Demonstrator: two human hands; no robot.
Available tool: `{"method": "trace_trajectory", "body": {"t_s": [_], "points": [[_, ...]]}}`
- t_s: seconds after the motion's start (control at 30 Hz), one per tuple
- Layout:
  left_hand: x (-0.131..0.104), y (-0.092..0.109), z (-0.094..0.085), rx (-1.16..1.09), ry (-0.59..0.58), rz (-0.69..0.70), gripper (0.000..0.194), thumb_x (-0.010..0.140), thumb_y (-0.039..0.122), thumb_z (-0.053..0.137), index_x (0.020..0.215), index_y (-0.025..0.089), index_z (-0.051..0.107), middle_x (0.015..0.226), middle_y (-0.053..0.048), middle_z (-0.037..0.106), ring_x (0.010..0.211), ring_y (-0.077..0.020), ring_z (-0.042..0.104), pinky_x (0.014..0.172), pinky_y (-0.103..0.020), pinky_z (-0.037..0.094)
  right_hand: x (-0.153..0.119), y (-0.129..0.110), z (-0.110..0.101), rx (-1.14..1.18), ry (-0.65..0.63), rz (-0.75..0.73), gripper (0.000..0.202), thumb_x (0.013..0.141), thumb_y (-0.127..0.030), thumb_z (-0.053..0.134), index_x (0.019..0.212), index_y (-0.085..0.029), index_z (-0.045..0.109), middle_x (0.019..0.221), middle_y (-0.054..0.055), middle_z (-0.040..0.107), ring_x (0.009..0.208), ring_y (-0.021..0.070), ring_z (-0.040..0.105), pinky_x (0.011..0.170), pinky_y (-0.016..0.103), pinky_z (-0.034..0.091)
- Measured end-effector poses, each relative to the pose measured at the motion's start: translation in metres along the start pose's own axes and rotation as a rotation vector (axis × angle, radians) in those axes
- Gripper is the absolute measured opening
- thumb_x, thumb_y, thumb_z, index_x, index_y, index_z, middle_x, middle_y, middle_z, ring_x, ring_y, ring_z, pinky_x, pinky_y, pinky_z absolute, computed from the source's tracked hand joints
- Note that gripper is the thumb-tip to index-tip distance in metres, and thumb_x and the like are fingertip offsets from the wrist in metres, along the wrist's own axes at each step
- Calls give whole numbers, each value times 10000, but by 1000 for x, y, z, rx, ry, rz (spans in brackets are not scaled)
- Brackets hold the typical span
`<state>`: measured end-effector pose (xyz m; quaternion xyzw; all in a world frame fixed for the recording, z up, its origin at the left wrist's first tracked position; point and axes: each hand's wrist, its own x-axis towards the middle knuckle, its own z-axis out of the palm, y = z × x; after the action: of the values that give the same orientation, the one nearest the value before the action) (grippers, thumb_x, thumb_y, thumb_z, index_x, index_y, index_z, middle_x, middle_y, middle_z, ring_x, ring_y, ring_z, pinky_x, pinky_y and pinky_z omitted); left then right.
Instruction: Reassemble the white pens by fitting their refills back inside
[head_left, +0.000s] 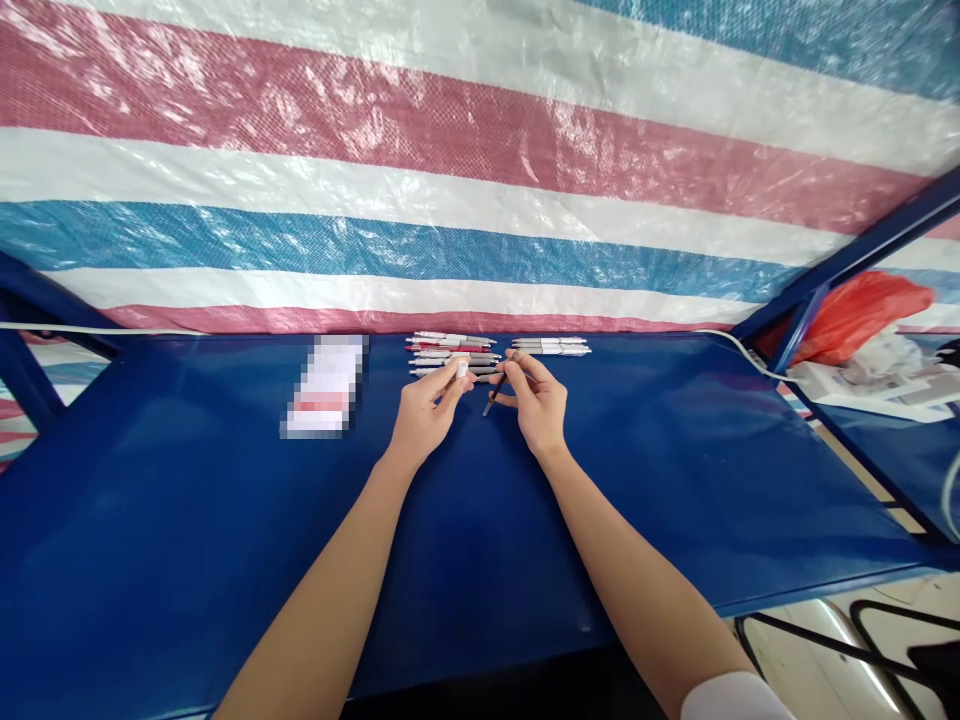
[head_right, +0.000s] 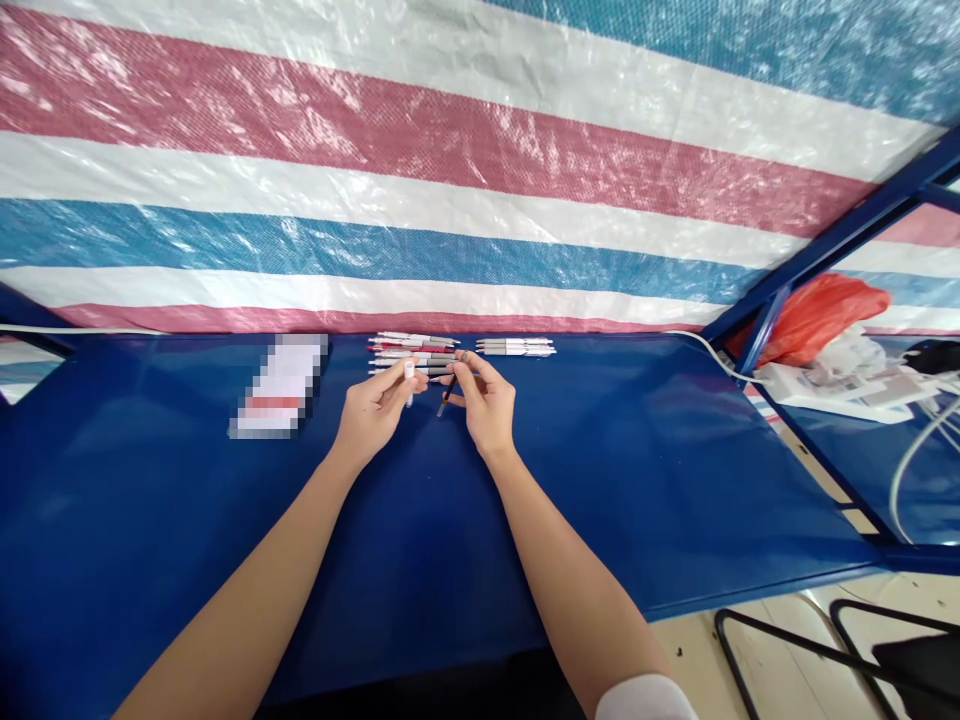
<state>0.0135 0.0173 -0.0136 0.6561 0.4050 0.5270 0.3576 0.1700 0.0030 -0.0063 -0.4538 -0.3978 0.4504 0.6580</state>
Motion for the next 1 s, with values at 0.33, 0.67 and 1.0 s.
{"method": "trace_trajectory", "body": {"t_s": [0.33,0.67,1.0], "points": [[2,-1,-7,68,-156,111,379,972,370,499,1282,194,628,1123,-93,716,922,-202,711,890,-333,562,16,-29,19,108,143,-160,348,833,-477,641,1094,-247,650,958,18,694,908,178,717,684,296,639],[3,12,-11,-30,-312,-143,315,956,420,520,1009,170,704,920,-59,747,830,-189,714,780,-276,565,25,-28,28,68,65,-142,316,824,-466,652,1047,-241,666,885,11,705,908,173,711,688,276,629],[3,7,-10,-8,-285,-166,287,932,399,568,1025,166,708,893,-45,755,831,-186,725,792,-276,573,24,-29,22,-63,-102,-66,258,723,-387,753,897,-203,708,791,6,741,778,167,725,667,286,629]]}}
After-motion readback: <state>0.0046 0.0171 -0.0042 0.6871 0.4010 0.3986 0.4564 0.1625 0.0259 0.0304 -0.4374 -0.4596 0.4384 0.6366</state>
